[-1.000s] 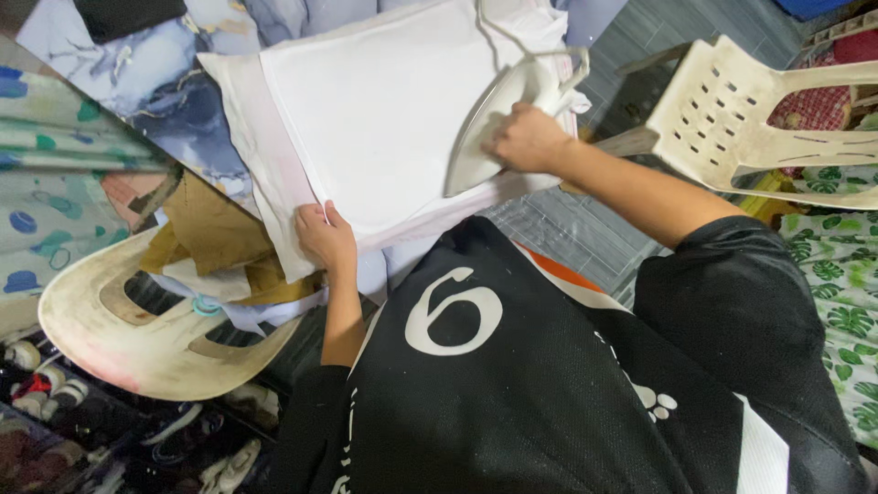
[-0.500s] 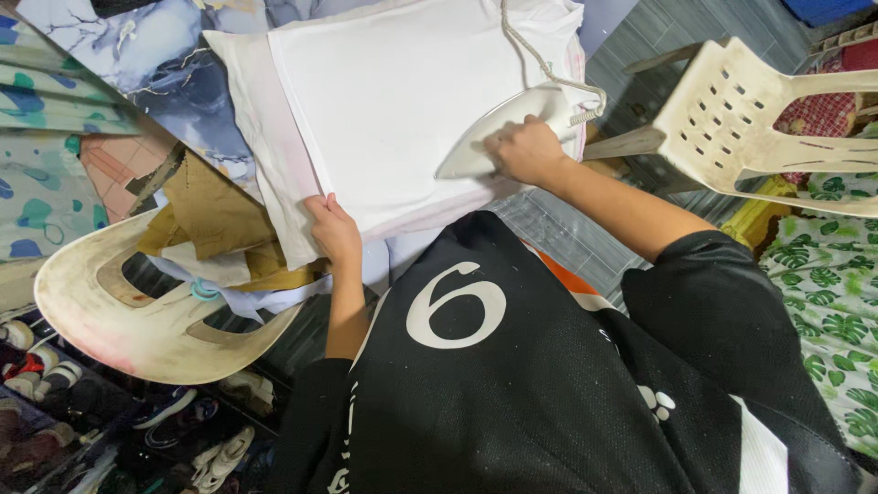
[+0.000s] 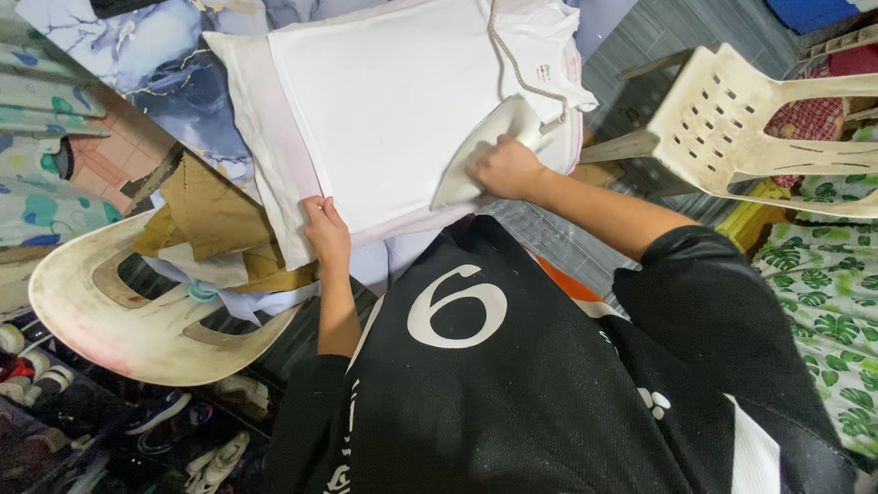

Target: The person irons a white shirt on a makeshift ironing board. They repeatedly smooth the fabric, use a white iron to press the shirt, and adjust the garment's position to cover different areas.

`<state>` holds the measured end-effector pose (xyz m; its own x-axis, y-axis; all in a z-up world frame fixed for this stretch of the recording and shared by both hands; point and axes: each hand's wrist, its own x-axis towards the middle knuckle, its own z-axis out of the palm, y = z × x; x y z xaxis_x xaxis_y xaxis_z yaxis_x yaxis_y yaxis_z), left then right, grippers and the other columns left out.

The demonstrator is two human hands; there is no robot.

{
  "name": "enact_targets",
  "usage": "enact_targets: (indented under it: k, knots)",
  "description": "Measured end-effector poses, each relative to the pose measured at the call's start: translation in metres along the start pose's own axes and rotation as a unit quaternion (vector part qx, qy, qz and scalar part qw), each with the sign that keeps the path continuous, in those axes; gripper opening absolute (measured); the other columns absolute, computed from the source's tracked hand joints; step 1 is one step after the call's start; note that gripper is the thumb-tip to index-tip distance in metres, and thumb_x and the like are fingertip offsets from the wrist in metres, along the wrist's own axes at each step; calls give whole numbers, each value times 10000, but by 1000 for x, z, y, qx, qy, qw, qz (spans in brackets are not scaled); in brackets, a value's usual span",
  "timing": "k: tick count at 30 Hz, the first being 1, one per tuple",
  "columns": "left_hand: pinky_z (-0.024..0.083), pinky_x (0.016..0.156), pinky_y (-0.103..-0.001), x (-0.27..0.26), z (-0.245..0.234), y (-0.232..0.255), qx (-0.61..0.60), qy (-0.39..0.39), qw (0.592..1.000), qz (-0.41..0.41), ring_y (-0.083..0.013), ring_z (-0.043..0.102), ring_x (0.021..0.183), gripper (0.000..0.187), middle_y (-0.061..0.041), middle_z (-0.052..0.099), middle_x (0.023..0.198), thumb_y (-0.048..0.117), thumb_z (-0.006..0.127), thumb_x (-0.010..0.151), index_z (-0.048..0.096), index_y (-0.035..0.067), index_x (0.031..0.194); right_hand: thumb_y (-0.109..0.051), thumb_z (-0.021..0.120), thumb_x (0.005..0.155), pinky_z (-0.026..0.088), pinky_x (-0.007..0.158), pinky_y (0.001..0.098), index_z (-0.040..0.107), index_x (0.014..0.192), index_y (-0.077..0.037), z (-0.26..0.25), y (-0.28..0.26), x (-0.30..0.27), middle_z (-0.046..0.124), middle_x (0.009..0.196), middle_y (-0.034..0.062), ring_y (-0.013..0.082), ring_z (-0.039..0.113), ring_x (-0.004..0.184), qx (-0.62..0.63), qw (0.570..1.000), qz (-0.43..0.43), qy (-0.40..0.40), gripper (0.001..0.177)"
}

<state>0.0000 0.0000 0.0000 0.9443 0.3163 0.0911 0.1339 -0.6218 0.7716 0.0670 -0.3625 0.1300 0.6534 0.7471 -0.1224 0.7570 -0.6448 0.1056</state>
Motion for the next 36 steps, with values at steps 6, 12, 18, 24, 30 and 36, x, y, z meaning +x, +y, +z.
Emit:
enact_targets:
  k: [6, 12, 18, 24, 30, 36]
  knots:
    - [483, 588, -546, 0, -3, 0, -8, 1, 1000, -15, -468, 684, 725, 133, -237, 674, 766, 201, 572, 1073, 534, 74, 1071, -280, 654, 821, 516, 656, 416, 703, 973, -151, 17, -1, 12, 698, 776, 30, 211, 681, 720, 13, 998, 29, 52, 205]
    - [479, 600, -546, 1, 1, -6, -12, 12, 1000, -1, -470, 683, 743, 118, -227, 677, 783, 180, 577, 1077, 533, 71, 1064, -245, 652, 863, 523, 680, 413, 694, 979, -164, 23, -6, 16, 693, 785, 25, 210, 691, 771, -4, 999, -29, 22, 147]
    - [474, 595, -542, -2, 5, -8, -30, 42, 998, 30, -478, 678, 761, 106, -232, 671, 807, 152, 573, 1075, 521, 60, 1072, -448, 677, 823, 522, 668, 418, 687, 952, -130, -5, -14, 37, 697, 799, 52, 227, 693, 695, 40, 998, 32, -29, 343]
    - [481, 577, -527, -2, 4, -3, -24, 35, 999, 12, -465, 686, 743, 109, -230, 658, 768, 152, 572, 1079, 521, 56, 1073, -255, 649, 884, 544, 731, 414, 684, 1001, -136, 15, -22, 39, 701, 774, 41, 226, 704, 771, 26, 998, -60, -7, 171]
    - [497, 591, -515, 0, 3, -4, -31, 33, 999, 28, -454, 697, 747, 92, -222, 673, 792, 137, 553, 1077, 519, 52, 1085, -264, 623, 892, 545, 809, 464, 687, 1005, -107, 12, -41, 71, 696, 745, 58, 248, 703, 689, 47, 998, -20, -33, 205]
    - [492, 618, -539, 2, 5, -14, -23, 17, 999, 14, -474, 686, 765, 103, -236, 676, 798, 157, 564, 1082, 527, 61, 1078, -249, 637, 869, 552, 836, 488, 706, 1062, -134, 22, -66, 84, 708, 737, 60, 255, 710, 697, 41, 996, -76, -1, 234]
